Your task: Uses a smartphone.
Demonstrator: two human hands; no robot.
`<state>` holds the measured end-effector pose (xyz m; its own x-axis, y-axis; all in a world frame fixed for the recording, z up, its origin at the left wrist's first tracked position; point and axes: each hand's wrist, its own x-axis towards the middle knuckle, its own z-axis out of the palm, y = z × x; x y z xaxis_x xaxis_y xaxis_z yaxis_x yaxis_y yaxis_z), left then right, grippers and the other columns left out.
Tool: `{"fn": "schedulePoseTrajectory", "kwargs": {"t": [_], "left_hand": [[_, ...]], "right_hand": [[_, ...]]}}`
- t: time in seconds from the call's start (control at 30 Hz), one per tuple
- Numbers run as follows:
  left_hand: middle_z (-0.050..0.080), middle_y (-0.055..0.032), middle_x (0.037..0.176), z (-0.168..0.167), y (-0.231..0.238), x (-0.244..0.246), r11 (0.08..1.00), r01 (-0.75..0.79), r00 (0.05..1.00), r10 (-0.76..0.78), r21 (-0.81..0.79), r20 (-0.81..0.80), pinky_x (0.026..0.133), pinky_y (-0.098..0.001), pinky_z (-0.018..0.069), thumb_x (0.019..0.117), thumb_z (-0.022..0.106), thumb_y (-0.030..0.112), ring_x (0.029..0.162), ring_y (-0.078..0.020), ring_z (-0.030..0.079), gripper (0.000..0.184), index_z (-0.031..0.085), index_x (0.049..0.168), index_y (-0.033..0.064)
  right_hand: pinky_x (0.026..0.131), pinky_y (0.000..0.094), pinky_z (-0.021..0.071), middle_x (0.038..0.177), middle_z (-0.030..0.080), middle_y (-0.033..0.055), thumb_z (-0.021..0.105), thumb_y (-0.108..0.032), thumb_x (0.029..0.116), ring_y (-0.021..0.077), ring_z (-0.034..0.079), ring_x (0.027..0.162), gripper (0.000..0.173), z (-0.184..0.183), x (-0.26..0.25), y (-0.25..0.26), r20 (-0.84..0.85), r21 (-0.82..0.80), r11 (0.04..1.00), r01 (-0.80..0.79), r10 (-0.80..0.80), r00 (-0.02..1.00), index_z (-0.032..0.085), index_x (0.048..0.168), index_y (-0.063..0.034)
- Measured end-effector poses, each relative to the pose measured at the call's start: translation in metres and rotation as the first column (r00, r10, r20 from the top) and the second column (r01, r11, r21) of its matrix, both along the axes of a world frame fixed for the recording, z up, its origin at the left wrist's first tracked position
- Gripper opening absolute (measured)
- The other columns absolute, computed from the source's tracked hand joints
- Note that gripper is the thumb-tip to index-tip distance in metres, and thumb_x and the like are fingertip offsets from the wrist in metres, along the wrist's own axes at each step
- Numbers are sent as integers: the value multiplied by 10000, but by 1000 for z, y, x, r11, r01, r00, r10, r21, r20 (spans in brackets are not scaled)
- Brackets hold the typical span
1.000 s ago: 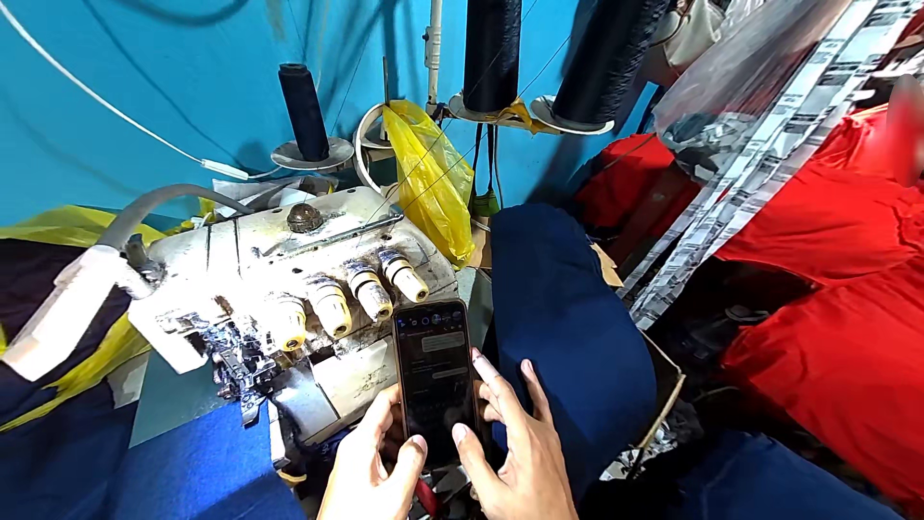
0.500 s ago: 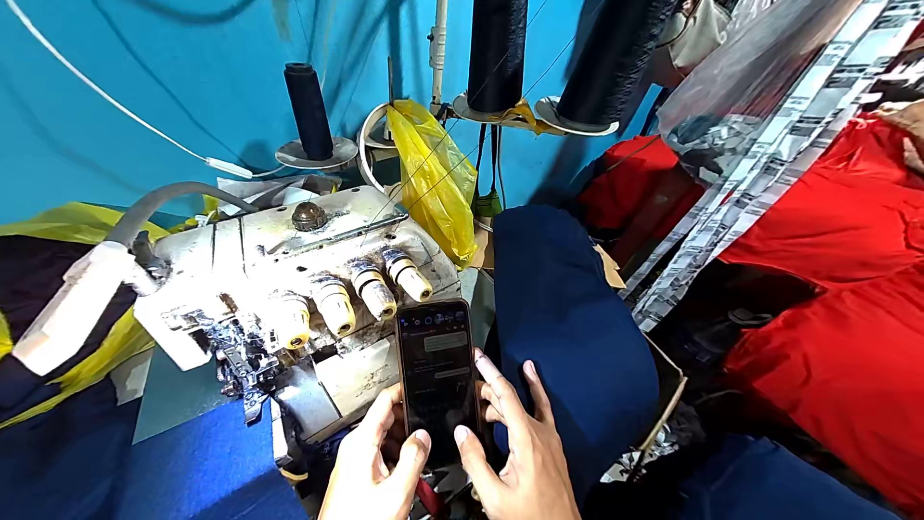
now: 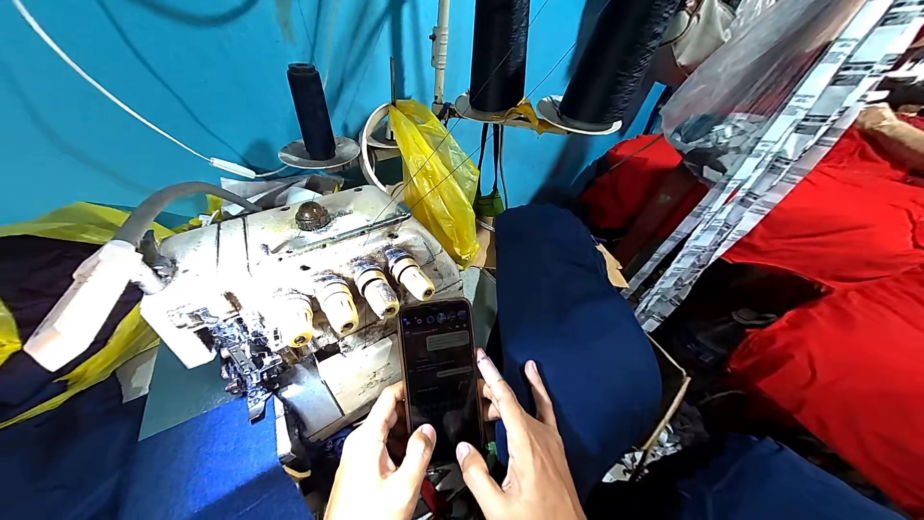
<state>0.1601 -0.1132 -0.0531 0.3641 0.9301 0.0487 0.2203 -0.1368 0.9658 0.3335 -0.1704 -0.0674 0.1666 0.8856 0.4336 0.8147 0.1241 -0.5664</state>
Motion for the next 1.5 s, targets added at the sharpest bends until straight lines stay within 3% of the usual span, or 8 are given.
{"fn": "schedulePoseTrajectory", "kwargs": {"t": [0.27,0.43,0.67,0.93,1.13,1.23,1.37,1.5], "left_hand": [[732,-8,1044,0,1,-4,999,40,998,-39,-10,43,802,-269,597,928,606,81,913,-88,706,418,549,1336,10],[731,-13,1061,0,1,-4,998,55,997,-54,-11,49,825,-272,597,925,600,68,934,-89,708,439,530,1353,1],[730,-13,1048,0,0,-3,999,32,999,-32,-13,35,832,-269,593,938,594,70,932,-86,704,412,547,1342,4],[734,-12,1051,1,0,-4,999,37,999,-37,-13,40,816,-269,596,928,596,64,918,-89,708,431,541,1350,1],[739,-2,1045,2,0,-2,999,22,1000,-22,-25,16,812,-276,603,928,633,112,922,-85,714,439,541,1346,17],[744,-2,1044,1,0,2,1000,-2,1000,3,-11,14,831,-275,601,943,658,177,936,-83,715,425,558,1328,28],[750,2,1025,1,0,8,998,-62,998,62,-7,-1,838,-258,594,948,658,196,942,-63,714,361,605,1273,50],[747,-6,1051,3,0,4,999,-32,999,32,-24,6,856,-271,598,950,649,179,966,-73,714,383,587,1301,40]], "right_hand": [[1245,618,176,1209,725,26,642,-276,872,63,673,1064,702,-2,-6,3,-16,52,997,57,-57,998,496,1486,31],[1243,616,223,1145,752,10,666,-448,903,59,701,1039,681,-7,-15,12,-48,134,972,194,-189,981,593,1392,21],[1250,616,189,1235,725,32,654,-294,901,71,683,1102,658,-2,-8,4,-46,60,994,92,-90,995,527,1461,28],[1253,622,112,1246,709,31,649,-268,863,65,654,1111,748,-1,-2,-1,-15,6,1000,5,-5,1000,449,1515,39],[1251,609,142,1217,722,21,682,-270,850,59,668,1054,756,-2,-4,2,16,20,999,43,-43,999,466,1509,30],[1254,609,130,1268,705,27,665,-262,856,53,658,1089,750,-2,-3,1,8,24,999,26,-26,1000,456,1513,33],[1247,632,196,1245,721,24,579,-222,934,75,678,1123,588,-3,-4,3,-99,87,995,47,-38,994,521,1465,24],[1245,590,287,1177,741,-12,517,-239,1009,58,690,1107,391,-1,-10,13,-210,163,971,176,-140,968,666,1308,-36]]}}
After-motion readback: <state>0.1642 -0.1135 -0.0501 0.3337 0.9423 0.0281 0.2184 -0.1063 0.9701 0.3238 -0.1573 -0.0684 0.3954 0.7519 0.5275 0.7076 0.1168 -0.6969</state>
